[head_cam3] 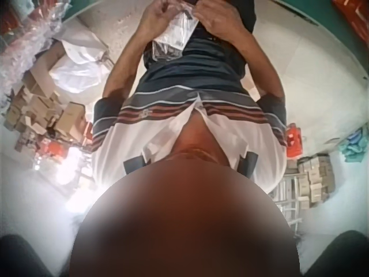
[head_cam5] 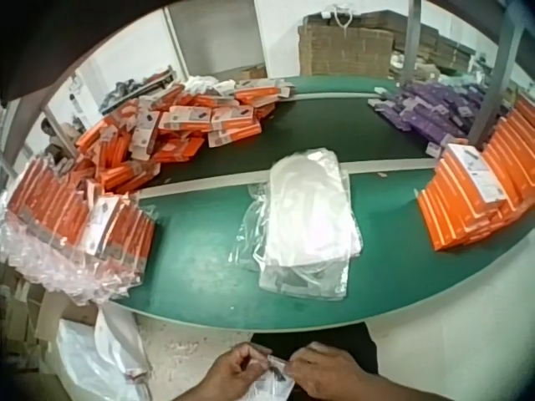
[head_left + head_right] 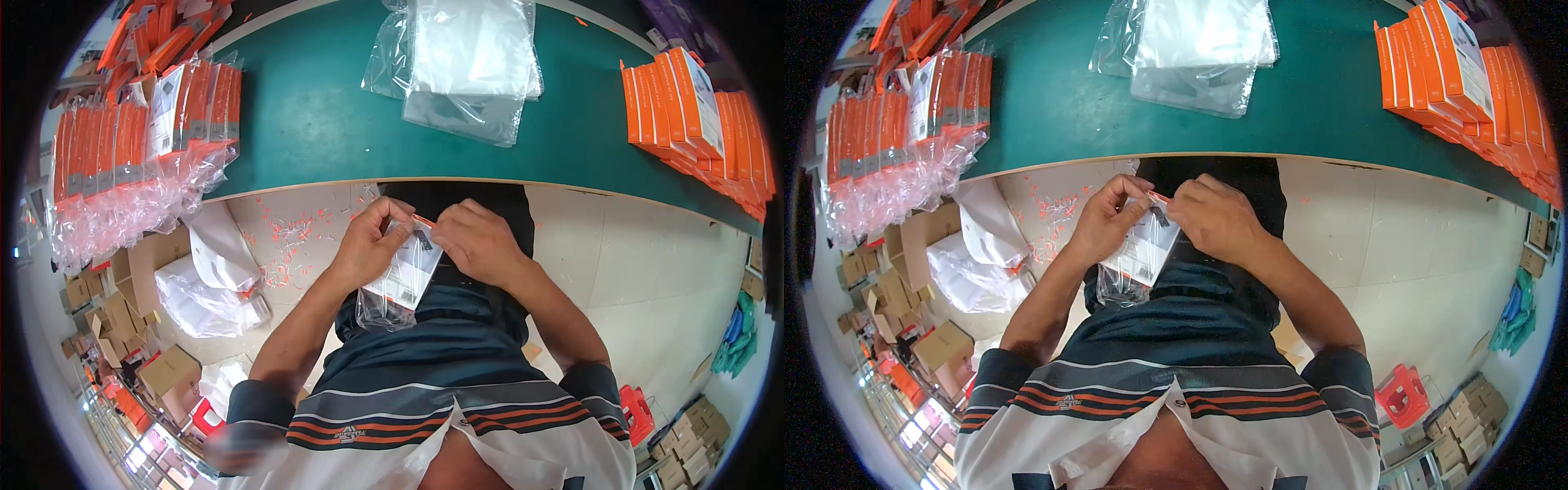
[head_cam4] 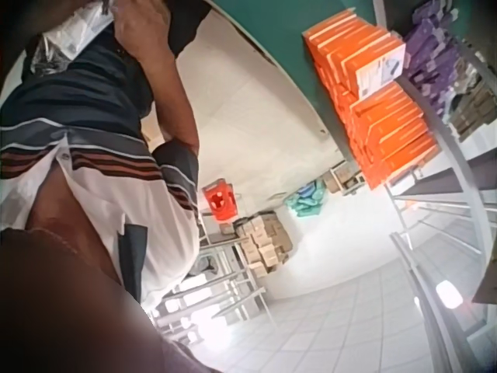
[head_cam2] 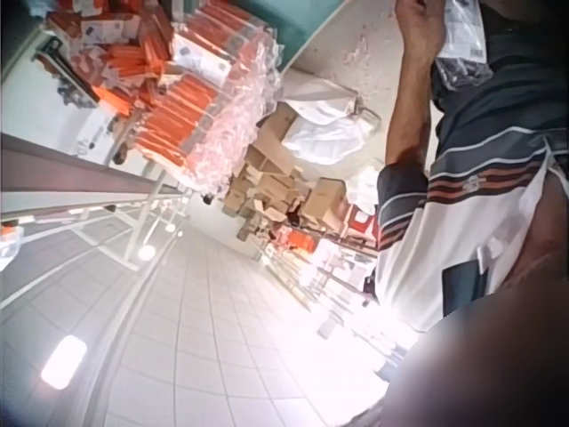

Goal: Packing small electronic components or boxed items into individual plastic bags at a factory workstation.

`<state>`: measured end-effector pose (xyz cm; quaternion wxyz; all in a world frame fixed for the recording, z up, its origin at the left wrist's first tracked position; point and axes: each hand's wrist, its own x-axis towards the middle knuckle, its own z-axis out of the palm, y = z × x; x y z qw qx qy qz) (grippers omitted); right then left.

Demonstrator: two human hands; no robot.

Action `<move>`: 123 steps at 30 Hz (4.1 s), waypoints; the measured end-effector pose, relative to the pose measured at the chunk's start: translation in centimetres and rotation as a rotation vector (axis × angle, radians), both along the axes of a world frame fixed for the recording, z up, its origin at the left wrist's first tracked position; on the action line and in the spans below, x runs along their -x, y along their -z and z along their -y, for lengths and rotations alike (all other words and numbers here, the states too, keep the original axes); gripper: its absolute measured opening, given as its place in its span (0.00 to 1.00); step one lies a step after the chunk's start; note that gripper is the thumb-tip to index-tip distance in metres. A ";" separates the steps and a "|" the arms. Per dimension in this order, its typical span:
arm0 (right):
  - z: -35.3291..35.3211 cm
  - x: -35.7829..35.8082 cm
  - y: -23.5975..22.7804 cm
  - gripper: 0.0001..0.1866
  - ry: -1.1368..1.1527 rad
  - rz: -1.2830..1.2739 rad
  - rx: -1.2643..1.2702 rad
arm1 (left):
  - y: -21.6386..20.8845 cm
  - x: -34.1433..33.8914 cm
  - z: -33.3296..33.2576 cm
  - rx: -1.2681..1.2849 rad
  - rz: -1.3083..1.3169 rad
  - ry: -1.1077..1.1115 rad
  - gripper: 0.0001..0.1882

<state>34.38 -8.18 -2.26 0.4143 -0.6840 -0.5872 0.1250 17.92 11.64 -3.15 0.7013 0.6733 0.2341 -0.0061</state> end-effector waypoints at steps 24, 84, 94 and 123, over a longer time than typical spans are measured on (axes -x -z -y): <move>1.1 1.1 -2.1 0.14 0.111 -1.040 0.166 | -6.3 8.1 -1.3 -0.079 -0.336 0.180 0.37; -0.9 -10.3 -5.8 0.05 0.528 -0.243 -0.304 | -7.2 -14.1 1.7 -0.387 0.356 -0.165 0.25; -1.7 -10.7 -6.7 0.07 0.643 0.000 -0.316 | -8.6 -14.1 2.5 -0.709 0.346 -0.046 0.25; -0.2 -13.6 -4.0 0.13 0.719 0.207 -0.407 | -21.4 -38.8 15.8 -0.808 0.276 0.248 0.51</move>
